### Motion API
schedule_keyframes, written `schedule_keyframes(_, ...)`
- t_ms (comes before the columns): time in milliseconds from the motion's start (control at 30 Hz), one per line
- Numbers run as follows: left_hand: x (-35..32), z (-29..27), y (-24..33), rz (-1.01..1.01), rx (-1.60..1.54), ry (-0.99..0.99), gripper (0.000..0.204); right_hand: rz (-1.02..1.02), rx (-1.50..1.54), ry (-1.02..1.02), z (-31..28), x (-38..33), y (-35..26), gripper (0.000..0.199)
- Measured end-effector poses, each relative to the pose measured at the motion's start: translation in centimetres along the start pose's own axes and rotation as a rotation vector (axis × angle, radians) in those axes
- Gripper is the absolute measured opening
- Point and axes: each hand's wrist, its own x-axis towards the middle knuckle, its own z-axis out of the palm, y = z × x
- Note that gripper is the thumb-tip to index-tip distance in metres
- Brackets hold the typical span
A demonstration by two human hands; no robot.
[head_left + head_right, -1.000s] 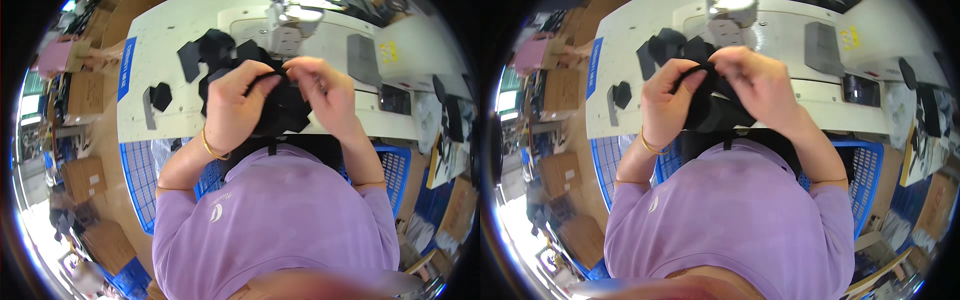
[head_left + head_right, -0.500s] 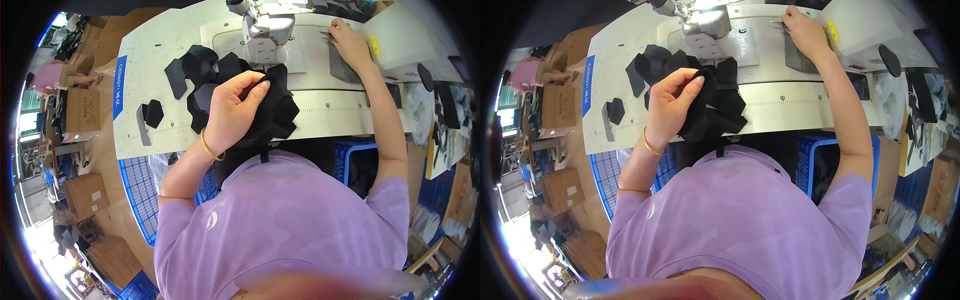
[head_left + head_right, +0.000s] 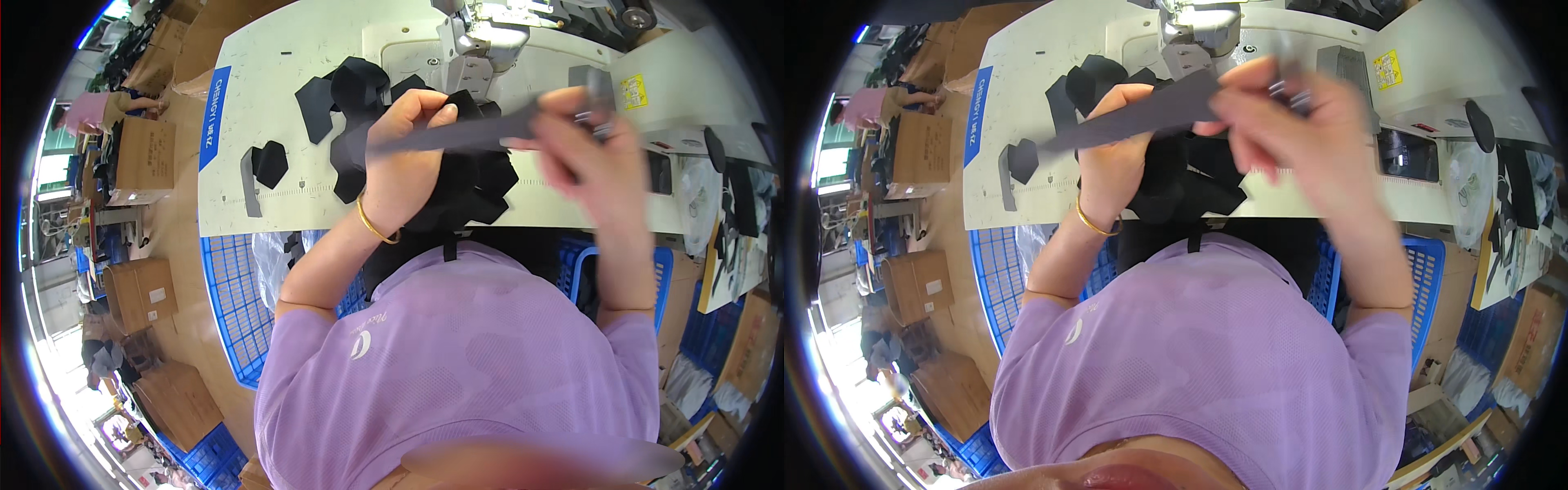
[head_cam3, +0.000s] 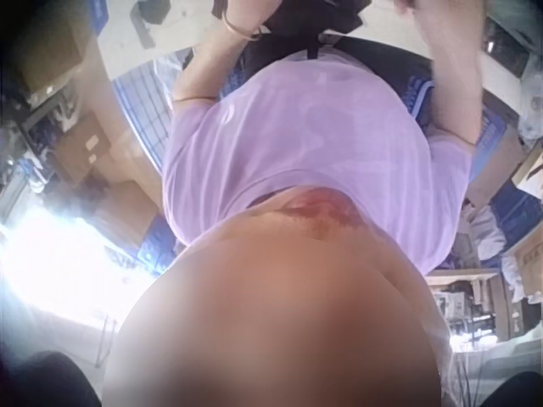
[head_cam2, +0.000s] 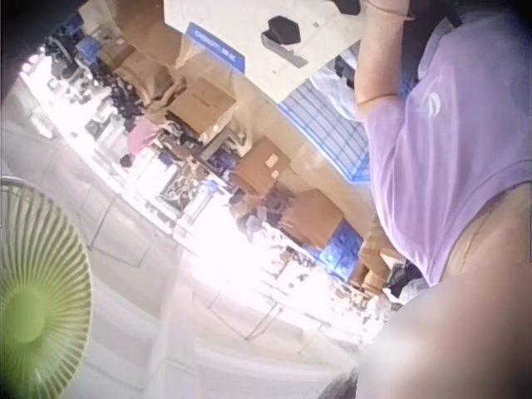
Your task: Using an industrial sewing machine to join or hem black fabric components while adjusting machine settings on a touch display.
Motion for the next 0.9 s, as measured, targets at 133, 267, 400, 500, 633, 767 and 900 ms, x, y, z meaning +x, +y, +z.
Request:
schedule_keyframes(133,-0.6,0.7,-0.1,0.043,-0.004,0.005,0.012,-0.336,-0.252,0.179,3.4,1.7,5.6,0.014)
schedule_keyframes(267,-0.7,0.2,-0.7,0.015,-0.244,-0.047,0.020,-0.213,-0.216,0.230,3.5,1.8,6.1,0.013)
schedule_keyframes(400,-0.8,0.3,-0.3,-0.040,-0.256,-0.061,0.020,-0.161,-0.217,0.239,3.6,1.5,5.7,0.012)
schedule_keyframes(500,-1.1,0.9,0.4,-0.054,-0.468,-0.066,0.019,-0.198,-0.166,0.245,3.6,1.7,6.2,0.012)
schedule_keyframes(633,-0.5,1.3,0.7,-0.134,-0.311,0.062,0.011,-0.241,-0.224,0.270,3.9,1.8,6.5,0.012)
schedule_keyframes(767,-0.3,1.0,0.8,-0.236,-0.466,0.039,0.013,-0.251,-0.146,0.372,4.8,1.6,6.4,0.012)
schedule_keyframes(900,-0.4,0.6,1.4,-0.331,-0.501,0.036,0.013,-0.166,-0.174,0.312,4.3,0.9,5.9,0.011)
